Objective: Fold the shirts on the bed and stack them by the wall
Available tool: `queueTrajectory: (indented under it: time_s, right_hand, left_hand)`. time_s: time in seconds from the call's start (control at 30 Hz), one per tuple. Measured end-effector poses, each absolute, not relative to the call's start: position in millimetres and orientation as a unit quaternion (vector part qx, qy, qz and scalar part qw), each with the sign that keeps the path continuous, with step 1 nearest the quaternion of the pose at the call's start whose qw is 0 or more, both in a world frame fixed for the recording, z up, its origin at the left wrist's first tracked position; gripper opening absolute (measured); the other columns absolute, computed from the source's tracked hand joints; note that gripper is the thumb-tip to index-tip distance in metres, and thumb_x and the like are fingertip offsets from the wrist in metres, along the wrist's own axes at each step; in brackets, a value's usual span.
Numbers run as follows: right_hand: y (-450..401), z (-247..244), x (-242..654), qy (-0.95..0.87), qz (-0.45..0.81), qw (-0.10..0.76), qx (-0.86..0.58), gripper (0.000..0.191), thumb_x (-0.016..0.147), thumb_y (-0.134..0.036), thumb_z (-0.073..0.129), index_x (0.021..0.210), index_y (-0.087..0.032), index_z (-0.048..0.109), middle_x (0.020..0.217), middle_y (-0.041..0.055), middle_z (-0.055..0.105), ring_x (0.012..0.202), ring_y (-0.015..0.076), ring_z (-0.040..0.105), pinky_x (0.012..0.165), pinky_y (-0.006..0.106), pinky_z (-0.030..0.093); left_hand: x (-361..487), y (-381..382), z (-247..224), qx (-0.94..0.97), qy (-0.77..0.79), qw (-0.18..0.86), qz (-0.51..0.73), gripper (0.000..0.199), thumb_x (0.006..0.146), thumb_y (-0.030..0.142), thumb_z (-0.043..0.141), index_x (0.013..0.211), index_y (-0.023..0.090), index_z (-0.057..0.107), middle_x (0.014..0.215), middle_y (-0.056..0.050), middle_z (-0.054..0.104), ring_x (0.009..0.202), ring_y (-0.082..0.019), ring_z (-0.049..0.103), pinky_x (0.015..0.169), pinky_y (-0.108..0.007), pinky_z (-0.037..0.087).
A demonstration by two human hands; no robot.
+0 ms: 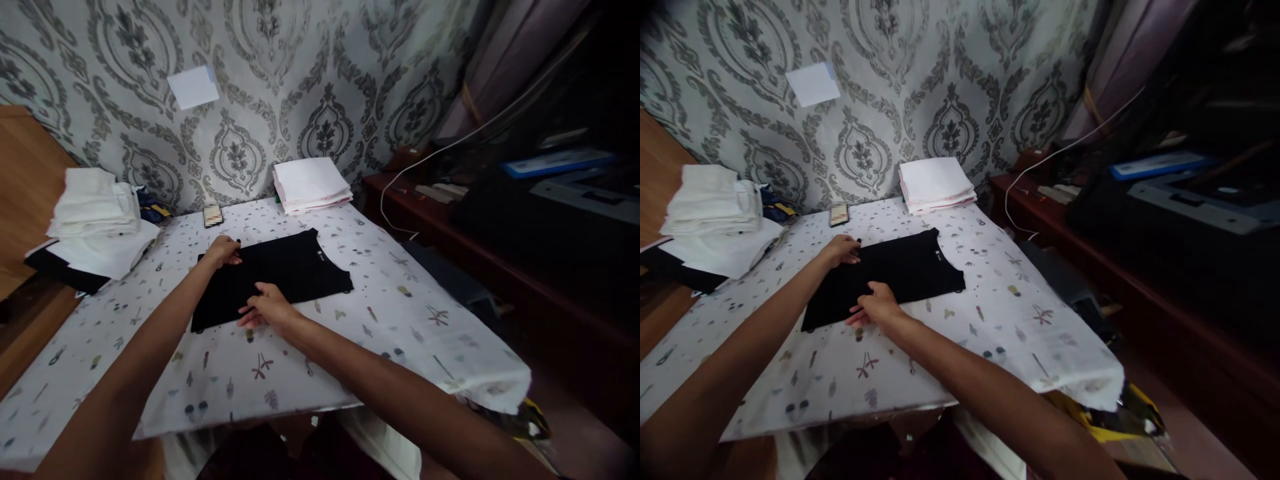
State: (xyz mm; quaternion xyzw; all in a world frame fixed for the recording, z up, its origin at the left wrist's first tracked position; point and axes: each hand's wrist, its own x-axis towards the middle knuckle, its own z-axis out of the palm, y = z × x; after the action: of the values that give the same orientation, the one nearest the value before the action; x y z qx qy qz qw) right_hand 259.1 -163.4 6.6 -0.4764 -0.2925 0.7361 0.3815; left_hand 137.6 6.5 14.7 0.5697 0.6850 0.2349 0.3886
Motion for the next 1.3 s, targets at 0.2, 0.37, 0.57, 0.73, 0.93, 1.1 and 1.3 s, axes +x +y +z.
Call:
queueTrajectory:
  time_s: [0.2, 0.37, 0.57, 0.73, 0.93, 1.1, 1.3]
  right_hand:
    - [-161.8, 0.5, 261.6, -0.292, 0.745, 0.375, -0.468, 0.077, 0.089, -0.001, 0.045, 0.157, -0.010, 0.010, 0.080, 0.0071, 0.071, 0.052, 0.0130, 0.069, 0.049, 0.019, 0.057]
    - [-161.9, -1.1, 262.5, -0.300, 0.742, 0.368, -0.472, 0.075, 0.090, -0.004, 0.048, 0.156, -0.010, 0.012, 0.076, 0.0042, 0.070, 0.056, 0.0142, 0.070, 0.052, 0.021, 0.057]
    - [-155.5, 9.9, 280.0, -0.518, 0.552, 0.321, -0.569, 0.055, 0.092, -0.016, 0.052, 0.145, -0.007, 0.039, 0.063, 0.0011, 0.066, 0.056, 0.0167, 0.065, 0.055, 0.026, 0.051]
    - [-124.3, 23.3, 273.1, -0.719, 0.232, 0.311, -0.577, 0.039, 0.094, -0.022, 0.048, 0.132, -0.015, 0.057, 0.093, 0.0074, 0.073, 0.088, 0.0221, 0.068, 0.082, 0.034, 0.052]
    - [-72.2, 5.1, 235.2, -0.819, 0.150, 0.219, -0.509, 0.046, 0.100, -0.020, 0.035, 0.144, -0.010, 0.046, 0.143, 0.0160, 0.056, 0.131, 0.0226, 0.052, 0.109, 0.038, 0.040]
    - [-54.9, -18.0, 229.6, -0.829, 0.100, 0.148, -0.530, 0.052, 0.103, -0.034, 0.036, 0.148, -0.009, 0.042, 0.158, 0.0156, 0.040, 0.148, 0.0260, 0.031, 0.120, 0.049, 0.023]
    - [-55.4, -22.5, 229.5, -0.829, 0.092, 0.126, -0.537, 0.054, 0.103, -0.036, 0.036, 0.150, -0.012, 0.041, 0.161, 0.0138, 0.034, 0.151, 0.0239, 0.025, 0.121, 0.047, 0.021]
  left_hand:
    - [119.0, 0.2, 9.7, 0.645, 0.615, 0.324, 0.318, 0.027, 0.095, 0.037, 0.041, 0.095, 0.017, 0.059, 0.069, -0.001, 0.062, 0.055, -0.013, 0.062, 0.054, -0.025, 0.049]
    - [89.6, -14.6, -1.1, 0.715, 0.585, 0.196, 0.328, 0.019, 0.083, 0.030, 0.052, 0.087, 0.018, 0.065, 0.076, -0.004, 0.066, 0.077, -0.020, 0.064, 0.076, -0.035, 0.052]
    - [81.4, -39.7, -26.0, 0.820, 0.514, 0.108, 0.230, 0.038, 0.088, 0.035, 0.056, 0.120, 0.018, 0.066, 0.136, -0.013, 0.062, 0.130, -0.028, 0.052, 0.113, -0.044, 0.036]
    - [85.9, -45.2, -29.3, 0.857, 0.506, 0.012, 0.093, 0.056, 0.097, 0.048, 0.043, 0.147, 0.022, 0.045, 0.156, -0.013, 0.044, 0.146, -0.031, 0.035, 0.116, -0.054, 0.030]
    - [78.2, -46.1, -23.9, 0.877, 0.476, 0.015, 0.061, 0.054, 0.100, 0.033, 0.032, 0.152, 0.021, 0.037, 0.160, -0.013, 0.037, 0.148, -0.027, 0.033, 0.118, -0.054, 0.028]
    - [53.5, -29.1, -27.2, 0.842, 0.537, 0.039, 0.045, 0.057, 0.101, 0.040, 0.027, 0.153, 0.015, 0.033, 0.162, -0.014, 0.033, 0.151, -0.025, 0.026, 0.121, -0.052, 0.021]
    - [15.8, 0.6, -31.5, 0.800, 0.584, 0.078, 0.111, 0.051, 0.100, 0.045, 0.029, 0.141, 0.022, 0.049, 0.156, -0.012, 0.043, 0.145, -0.028, 0.035, 0.117, -0.055, 0.026]
